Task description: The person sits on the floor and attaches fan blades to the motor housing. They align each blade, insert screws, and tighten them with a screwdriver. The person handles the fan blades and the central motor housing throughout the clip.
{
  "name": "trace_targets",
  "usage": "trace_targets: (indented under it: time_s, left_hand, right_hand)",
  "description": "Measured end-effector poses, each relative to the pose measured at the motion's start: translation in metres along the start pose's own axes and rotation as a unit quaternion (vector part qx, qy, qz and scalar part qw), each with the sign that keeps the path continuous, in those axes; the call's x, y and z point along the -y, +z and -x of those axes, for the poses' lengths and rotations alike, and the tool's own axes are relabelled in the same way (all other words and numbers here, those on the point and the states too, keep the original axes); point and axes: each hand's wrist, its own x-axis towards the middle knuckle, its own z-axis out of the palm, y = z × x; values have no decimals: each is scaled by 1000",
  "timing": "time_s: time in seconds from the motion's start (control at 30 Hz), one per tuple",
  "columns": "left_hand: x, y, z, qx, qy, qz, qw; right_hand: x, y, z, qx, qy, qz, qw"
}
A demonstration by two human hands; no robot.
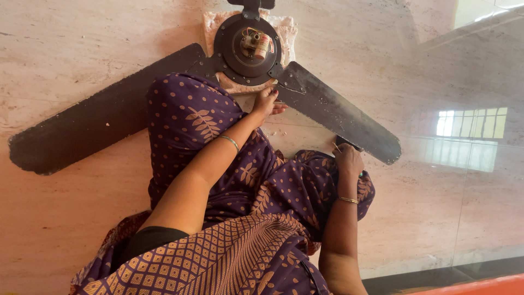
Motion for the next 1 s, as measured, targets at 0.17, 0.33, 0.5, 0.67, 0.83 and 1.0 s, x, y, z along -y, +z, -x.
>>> trace_targets:
  time_s: [0.17, 0.33, 0.5, 0.67, 0.83, 1.0]
  left_hand:
    - [-2, 1, 6, -4, -1, -2, 1000]
    - [-9, 1, 13, -12, -9, -29, 999]
    - [-9, -1, 20, -20, -17, -73, 997]
    - [0, -10, 31, -34, -29, -110, 993]
    - [-6, -13, 30, -35, -2, -132, 991]
    - [-13, -8, 27, -35, 25, -156, 987]
  right_hand:
    - [4, 2, 2, -13, -15, -9, 1000]
    - [15, 2, 6, -42, -42, -22, 998]
    - [24, -4, 13, -52, -77, -94, 991]
    - [35, -5, 23, -67, -106, -112, 986]
    - [40, -6, 28, -82, -125, -129, 980]
    - [42, -7, 32, -84, -123, -144, 978]
